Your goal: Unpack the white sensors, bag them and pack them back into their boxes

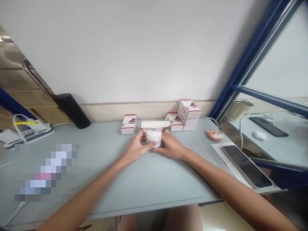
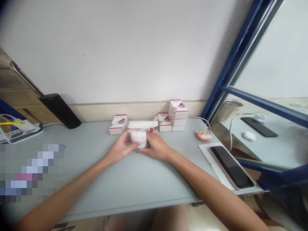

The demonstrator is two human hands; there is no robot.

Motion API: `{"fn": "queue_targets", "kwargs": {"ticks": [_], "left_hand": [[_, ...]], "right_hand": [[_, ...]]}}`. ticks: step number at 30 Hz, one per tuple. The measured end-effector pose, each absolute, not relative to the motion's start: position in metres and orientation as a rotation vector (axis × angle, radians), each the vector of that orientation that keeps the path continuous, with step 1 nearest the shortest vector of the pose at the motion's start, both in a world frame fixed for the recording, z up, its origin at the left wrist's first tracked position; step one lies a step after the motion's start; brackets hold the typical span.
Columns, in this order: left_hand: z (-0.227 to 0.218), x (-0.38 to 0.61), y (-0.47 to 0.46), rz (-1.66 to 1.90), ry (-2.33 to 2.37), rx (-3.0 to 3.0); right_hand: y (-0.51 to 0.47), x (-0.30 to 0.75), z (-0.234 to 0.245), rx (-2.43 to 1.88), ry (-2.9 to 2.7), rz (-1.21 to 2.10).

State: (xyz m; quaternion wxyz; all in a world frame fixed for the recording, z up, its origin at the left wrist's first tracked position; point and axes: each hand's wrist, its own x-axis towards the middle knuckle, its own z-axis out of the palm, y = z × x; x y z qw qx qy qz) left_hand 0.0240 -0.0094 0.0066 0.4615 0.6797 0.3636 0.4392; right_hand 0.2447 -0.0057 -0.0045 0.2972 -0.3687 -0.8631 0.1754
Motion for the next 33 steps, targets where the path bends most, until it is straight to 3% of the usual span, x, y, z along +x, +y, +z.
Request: {"fn": "queue_targets", "kwargs": {"ticks": [7,14,25,33], "left_hand": [[-0.006,0.02,-0.015,1.043,0.908,1.576],[0.012,0.017,-0.023,1.286,0.908,1.056],[0.027,0.013,-0.019,1.283,0.774,0.7],[0.029,0.014,-0.024,1.247,0.776,0.718]], "right_hand": [[-0.007,0.244,-0.002,-0.951,-2.349,0.497],[-0.013,0.239,0.004,-0.962,-2.016,0.936],[-0.018,0.24,0.011,-0.928,-1.84,0.434],[-0.019,0.241,-0.004,-0.986,-1.72,0.325]]}}
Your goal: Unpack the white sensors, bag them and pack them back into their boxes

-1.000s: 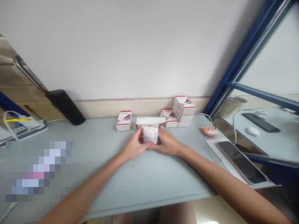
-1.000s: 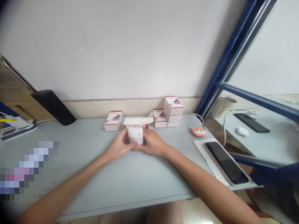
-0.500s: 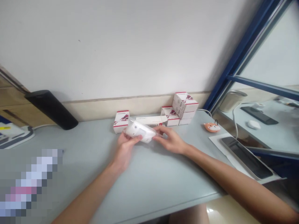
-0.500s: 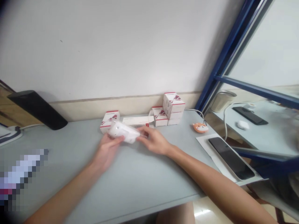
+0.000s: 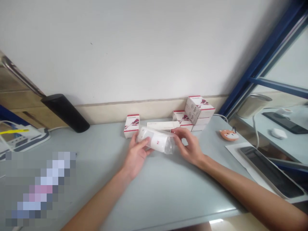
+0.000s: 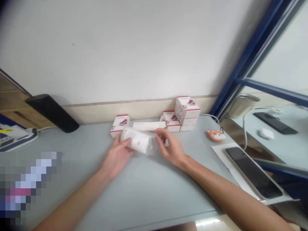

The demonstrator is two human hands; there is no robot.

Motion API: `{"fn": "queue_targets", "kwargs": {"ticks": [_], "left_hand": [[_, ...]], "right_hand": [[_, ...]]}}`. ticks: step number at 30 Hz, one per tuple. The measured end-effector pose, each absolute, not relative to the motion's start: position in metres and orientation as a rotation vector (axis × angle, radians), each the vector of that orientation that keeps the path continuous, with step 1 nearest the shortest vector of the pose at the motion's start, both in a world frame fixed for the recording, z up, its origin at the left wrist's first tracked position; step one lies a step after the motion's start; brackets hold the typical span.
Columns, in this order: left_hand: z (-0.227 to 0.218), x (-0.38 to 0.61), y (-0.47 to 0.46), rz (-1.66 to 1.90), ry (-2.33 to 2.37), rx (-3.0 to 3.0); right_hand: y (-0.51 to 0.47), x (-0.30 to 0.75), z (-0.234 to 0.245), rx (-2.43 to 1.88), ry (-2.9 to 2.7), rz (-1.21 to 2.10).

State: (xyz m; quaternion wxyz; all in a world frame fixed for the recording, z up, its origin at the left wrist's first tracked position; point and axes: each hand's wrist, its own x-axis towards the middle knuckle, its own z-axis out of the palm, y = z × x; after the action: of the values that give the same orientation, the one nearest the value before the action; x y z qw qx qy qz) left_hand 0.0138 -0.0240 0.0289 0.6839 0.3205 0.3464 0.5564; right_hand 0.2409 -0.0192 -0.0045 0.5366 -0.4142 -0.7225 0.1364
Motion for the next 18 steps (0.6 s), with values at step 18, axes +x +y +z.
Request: {"fn": "queue_targets", "kwargs": {"ticks": [18], "left_hand": [[0.022,0.011,-0.016,1.289,0.752,0.812]], "right_hand": [[-0.02,0.247,0.005,-0.998,-1.915,0.186]]}}
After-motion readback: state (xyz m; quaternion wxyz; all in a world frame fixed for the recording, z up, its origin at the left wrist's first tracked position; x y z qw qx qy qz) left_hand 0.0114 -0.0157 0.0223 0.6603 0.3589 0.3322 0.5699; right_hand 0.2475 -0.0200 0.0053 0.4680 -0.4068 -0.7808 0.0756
